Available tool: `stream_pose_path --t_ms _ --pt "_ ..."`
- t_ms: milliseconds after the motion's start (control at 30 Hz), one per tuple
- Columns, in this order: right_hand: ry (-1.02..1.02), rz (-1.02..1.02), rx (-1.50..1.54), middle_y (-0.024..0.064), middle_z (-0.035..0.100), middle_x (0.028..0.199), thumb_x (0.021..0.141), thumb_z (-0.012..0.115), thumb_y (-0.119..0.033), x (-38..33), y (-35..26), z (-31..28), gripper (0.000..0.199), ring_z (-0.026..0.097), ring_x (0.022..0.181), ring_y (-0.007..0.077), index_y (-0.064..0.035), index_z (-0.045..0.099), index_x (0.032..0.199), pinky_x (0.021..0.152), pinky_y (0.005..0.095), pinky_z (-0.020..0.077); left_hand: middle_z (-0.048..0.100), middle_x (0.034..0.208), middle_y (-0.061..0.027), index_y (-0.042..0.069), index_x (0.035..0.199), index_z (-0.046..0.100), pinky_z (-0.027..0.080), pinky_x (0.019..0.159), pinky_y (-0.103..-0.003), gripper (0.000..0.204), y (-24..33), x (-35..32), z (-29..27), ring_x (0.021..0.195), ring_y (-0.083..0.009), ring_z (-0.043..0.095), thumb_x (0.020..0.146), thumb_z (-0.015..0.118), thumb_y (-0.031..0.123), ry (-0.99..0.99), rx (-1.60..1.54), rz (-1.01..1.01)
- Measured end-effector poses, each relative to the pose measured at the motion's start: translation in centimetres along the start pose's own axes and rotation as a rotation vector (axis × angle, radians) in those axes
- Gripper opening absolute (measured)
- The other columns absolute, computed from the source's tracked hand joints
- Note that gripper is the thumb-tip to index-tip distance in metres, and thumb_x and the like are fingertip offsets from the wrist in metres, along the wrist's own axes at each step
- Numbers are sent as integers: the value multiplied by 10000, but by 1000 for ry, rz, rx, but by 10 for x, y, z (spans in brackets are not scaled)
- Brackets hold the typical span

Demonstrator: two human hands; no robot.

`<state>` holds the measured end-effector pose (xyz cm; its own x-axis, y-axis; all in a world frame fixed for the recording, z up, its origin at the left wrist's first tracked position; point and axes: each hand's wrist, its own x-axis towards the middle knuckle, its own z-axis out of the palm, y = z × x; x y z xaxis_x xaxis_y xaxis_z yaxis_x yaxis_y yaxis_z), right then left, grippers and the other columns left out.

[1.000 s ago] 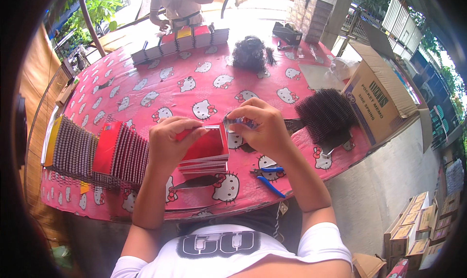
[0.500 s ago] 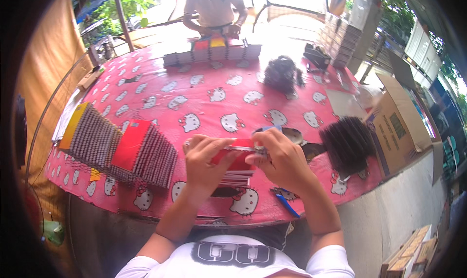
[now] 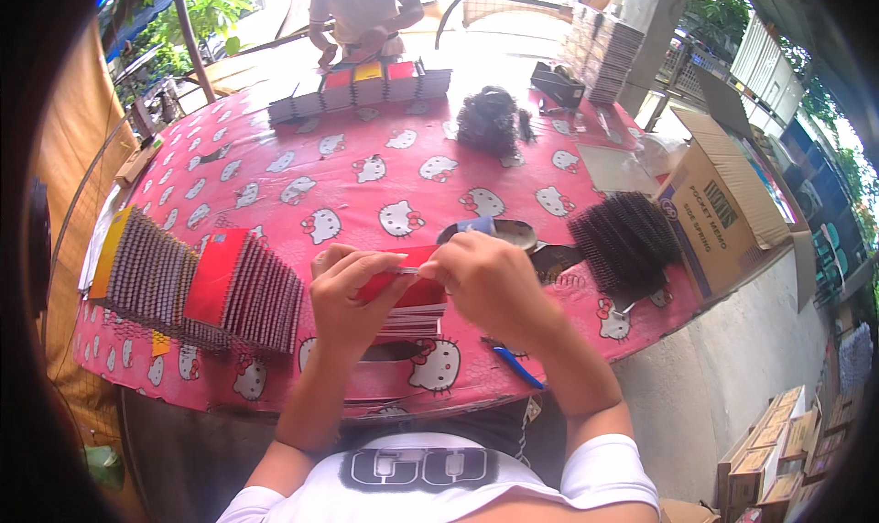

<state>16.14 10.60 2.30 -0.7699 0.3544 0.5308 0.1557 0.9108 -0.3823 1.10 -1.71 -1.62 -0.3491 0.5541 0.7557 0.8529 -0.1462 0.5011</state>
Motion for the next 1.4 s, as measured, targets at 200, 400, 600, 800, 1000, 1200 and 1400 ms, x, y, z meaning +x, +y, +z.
stream_pose_path --t_ms 200,400,600,800,1000,1200,1400 --pt "-393 201 -89 200 625 1133 680 791 -206 -16 146 -3 523 593 1047 375 -4 609 1126 909 405 470 690 810 7 122 890 719 379 814 -348 266 3 7 0 780 -177 585 660 828 197 -13 -18 4" --pt "-55 406 -156 232 652 923 745 738 -236 -26 158 28 417 635 946 345 -5 598 1062 844 423 498 660 817 -23 106 885 669 384 835 -381 313 -2 7 4 836 -227 597 650 833 233 -21 8 13" --pt "-183 33 1083 174 653 922 822 689 -178 13 78 -9 284 637 895 259 -25 596 1043 821 418 491 647 787 -25 99 823 634 393 823 -381 317 -6 7 4 821 -230 598 631 842 242 -22 7 -35" --pt "-156 115 713 121 659 959 729 742 -37 13 115 -5 337 622 915 187 -15 609 1037 847 338 498 651 809 -44 81 871 644 427 807 -380 333 -3 15 6 812 -233 604 638 841 214 -26 -83 -77" --pt "-198 8 737 50 671 849 644 699 53 38 87 -11 261 636 803 133 -23 612 878 739 290 505 656 848 -62 49 858 655 526 733 -333 256 -16 12 -5 871 -213 639 669 823 92 19 -142 -126" --pt "-238 138 834 53 669 877 656 733 49 40 101 -10 246 605 809 106 -5 641 877 711 272 495 658 857 -66 50 869 657 529 666 -297 250 -41 9 9 768 -181 656 679 818 70 37 -353 -173" --pt "-134 261 1042 20 657 886 643 731 61 43 78 2 359 611 819 126 -36 636 975 728 295 510 659 883 -48 40 1000 621 518 699 -250 334 -49 10 12 796 -111 637 725 809 73 68 -583 -351"
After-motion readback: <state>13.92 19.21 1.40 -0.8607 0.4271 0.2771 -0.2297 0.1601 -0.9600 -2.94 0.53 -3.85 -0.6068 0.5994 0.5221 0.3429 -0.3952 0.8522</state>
